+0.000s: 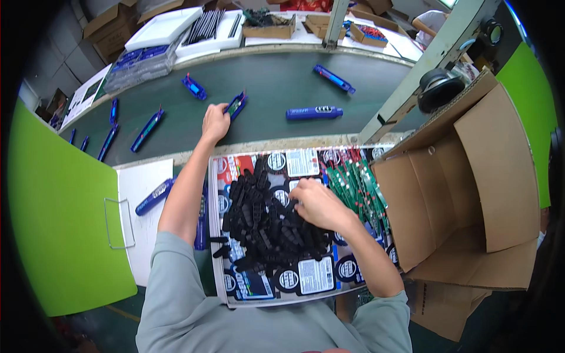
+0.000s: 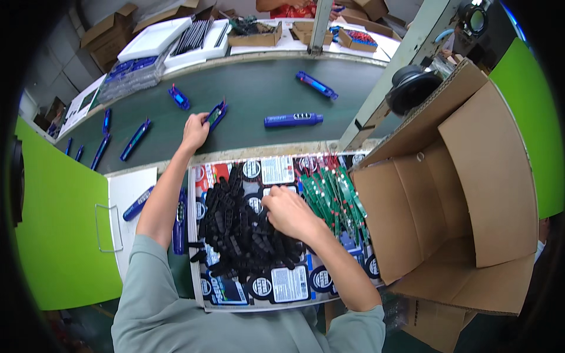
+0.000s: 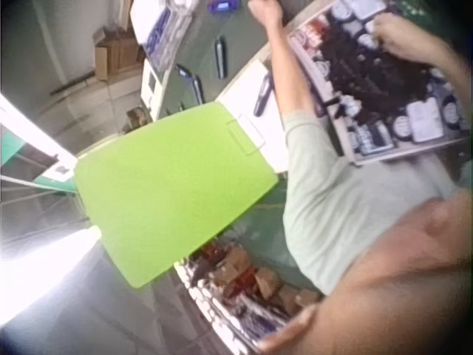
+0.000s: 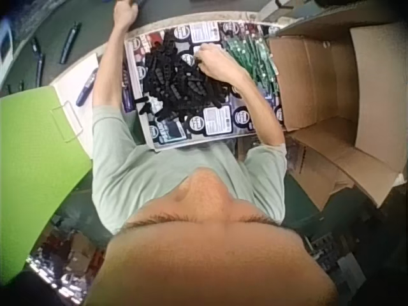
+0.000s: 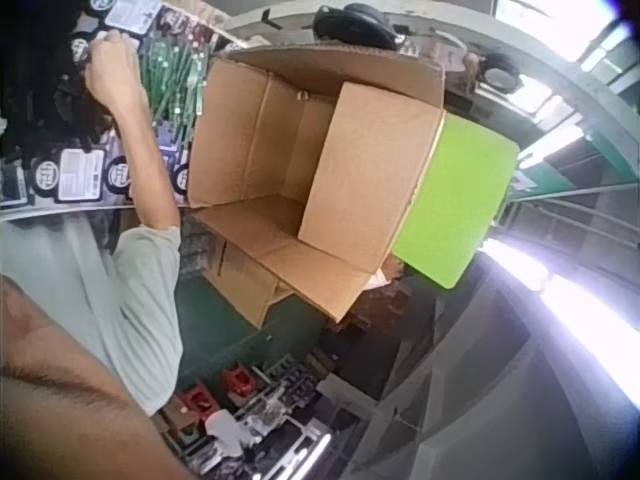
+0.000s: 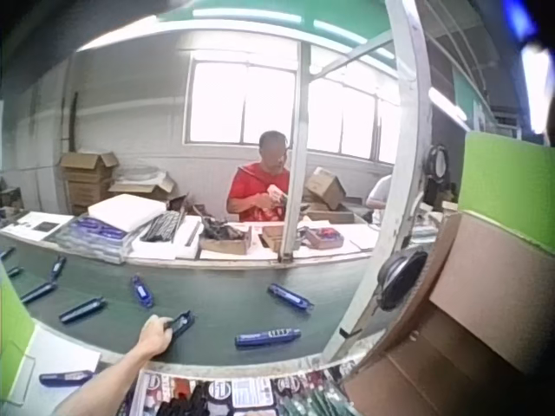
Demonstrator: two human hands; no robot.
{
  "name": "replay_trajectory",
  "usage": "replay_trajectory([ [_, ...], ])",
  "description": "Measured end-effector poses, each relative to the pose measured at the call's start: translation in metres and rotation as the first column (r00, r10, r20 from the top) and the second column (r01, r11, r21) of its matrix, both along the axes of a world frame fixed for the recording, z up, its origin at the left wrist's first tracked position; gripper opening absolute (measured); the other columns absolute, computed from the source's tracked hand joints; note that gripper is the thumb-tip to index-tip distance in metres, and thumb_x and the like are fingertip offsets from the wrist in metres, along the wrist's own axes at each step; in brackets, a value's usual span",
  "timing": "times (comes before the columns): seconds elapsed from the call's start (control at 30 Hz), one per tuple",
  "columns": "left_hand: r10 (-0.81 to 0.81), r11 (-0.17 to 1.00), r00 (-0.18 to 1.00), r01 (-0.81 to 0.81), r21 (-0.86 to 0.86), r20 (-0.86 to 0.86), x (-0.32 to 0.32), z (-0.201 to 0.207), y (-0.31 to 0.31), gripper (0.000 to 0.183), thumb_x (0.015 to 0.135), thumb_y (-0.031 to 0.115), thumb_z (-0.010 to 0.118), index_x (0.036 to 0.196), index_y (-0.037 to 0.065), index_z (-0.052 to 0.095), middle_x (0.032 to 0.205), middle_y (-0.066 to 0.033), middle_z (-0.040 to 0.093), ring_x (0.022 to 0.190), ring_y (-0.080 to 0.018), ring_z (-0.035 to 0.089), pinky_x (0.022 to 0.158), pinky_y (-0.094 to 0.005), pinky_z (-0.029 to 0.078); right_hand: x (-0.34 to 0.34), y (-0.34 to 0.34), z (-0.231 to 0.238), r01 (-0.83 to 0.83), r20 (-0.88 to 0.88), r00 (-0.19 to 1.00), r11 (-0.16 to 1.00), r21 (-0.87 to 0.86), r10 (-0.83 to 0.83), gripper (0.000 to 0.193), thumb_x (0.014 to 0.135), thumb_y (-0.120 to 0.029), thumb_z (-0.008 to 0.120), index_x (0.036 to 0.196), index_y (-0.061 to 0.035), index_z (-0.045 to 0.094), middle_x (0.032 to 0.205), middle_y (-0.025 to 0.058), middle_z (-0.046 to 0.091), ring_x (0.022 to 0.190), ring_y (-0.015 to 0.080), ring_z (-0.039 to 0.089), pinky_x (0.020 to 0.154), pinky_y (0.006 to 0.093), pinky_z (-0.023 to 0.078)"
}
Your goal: The person assembles small electronic devices by inserting green circuit boards into blue plastic casings. The person picks up a casing, inserts a circuit board, and places the assembled unit on the table, repeating this process continuously.
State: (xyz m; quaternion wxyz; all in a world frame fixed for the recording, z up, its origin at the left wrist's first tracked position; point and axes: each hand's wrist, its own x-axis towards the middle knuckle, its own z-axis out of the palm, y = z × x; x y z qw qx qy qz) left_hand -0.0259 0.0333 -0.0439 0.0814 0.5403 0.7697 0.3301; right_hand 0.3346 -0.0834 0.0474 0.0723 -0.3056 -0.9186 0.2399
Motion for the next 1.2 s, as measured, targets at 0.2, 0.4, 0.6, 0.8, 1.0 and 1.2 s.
replay_trajectory([
  [0.2, 0.039, 0.981, 0.935, 0.031, 0.191, -0.352, 0.013, 0.034, -0.009, 0.041, 0.082, 0.008, 0.063, 0.123, 0.007, 0.067, 0.113, -0.0149, 0.063, 0.110, -0.0342, 0.058, 0.093, -0.0457, 0.048, 0.006, 0.014, 0.010, -0.004, 0.001, 1.000, 0.972, -0.235, 0.004, 0.021, 0.081, -0.006, 0.072, 0.098, 0.0008, 0.061, 0.094, 0.0184, 0.066, 0.095, 0.0377, 0.066, 0.082, 0.0449, 0.051],
  [0.4, -0.346, 0.839, 0.860, 0.463, 0.285, -0.376, 0.122, 0.053, 0.017, 0.038, 0.081, 0.008, 0.068, 0.119, 0.008, 0.070, 0.115, -0.0164, 0.065, 0.109, -0.0335, 0.061, 0.094, -0.0462, 0.050, 0.026, 0.001, 0.037, 0.057, -0.182, 0.978, 0.975, -0.217, -0.098, 0.016, 0.090, -0.007, 0.067, 0.102, -0.0014, 0.057, 0.092, 0.0190, 0.067, 0.087, 0.0392, 0.066, 0.078, 0.0467, 0.050],
  [0.6, -0.440, 0.837, 0.791, 0.533, 0.126, -0.425, 0.176, 0.012, 0.054, 0.043, 0.090, 0.014, 0.068, 0.132, 0.007, 0.060, 0.110, -0.0136, 0.062, 0.105, -0.0331, 0.059, 0.094, -0.0462, 0.049, 0.048, -0.013, 0.040, 0.159, -0.332, 0.904, 0.931, -0.327, -0.271, 0.017, 0.095, -0.009, 0.065, 0.109, -0.0016, 0.060, 0.086, 0.0131, 0.064, 0.074, 0.0228, 0.063, 0.070, 0.0366, 0.050],
  [0.8, -0.513, 0.855, 0.845, 0.489, 0.171, 0.153, 0.163, 0.057, 0.008, 0.035, 0.094, 0.007, 0.057, 0.127, -0.002, 0.062, 0.101, -0.0186, 0.067, 0.093, -0.0306, 0.068, 0.087, -0.0415, 0.053, 0.059, -0.011, 0.022, 0.353, -0.477, 0.717, 0.854, -0.381, -0.509, 0.013, 0.097, -0.010, 0.064, 0.104, -0.0003, 0.060, 0.076, 0.0051, 0.063, 0.065, 0.0124, 0.058, 0.062, 0.0306, 0.048],
  [1.0, -0.496, 0.834, 0.389, 0.464, 0.299, 0.776, 0.173, 0.104, -0.096, 0.031, 0.100, 0.001, 0.057, 0.129, -0.011, 0.058, 0.101, -0.0088, 0.069, 0.087, -0.0126, 0.068, 0.081, -0.0271, 0.056, 0.049, -0.002, 0.035, 0.407, -0.700, 0.550, 0.878, -0.251, -0.455, 0.016, 0.083, 0.003, 0.070, 0.099, 0.0016, 0.069, 0.092, 0.0069, 0.067, 0.073, 0.0131, 0.060, 0.068, 0.0275, 0.049],
  [1.2, -0.522, 0.817, 0.309, 0.447, 0.363, 0.795, 0.199, 0.109, -0.149, 0.034, 0.098, -0.002, 0.059, 0.131, -0.010, 0.058, 0.112, -0.0120, 0.070, 0.097, -0.0129, 0.068, 0.088, -0.0264, 0.056, 0.024, -0.023, 0.092, 0.520, -0.716, 0.606, 0.854, 0.026, -0.348, 0.017, 0.082, 0.004, 0.072, 0.099, 0.0011, 0.073, 0.095, 0.0124, 0.070, 0.076, 0.0223, 0.067, 0.069, 0.0328, 0.053],
])
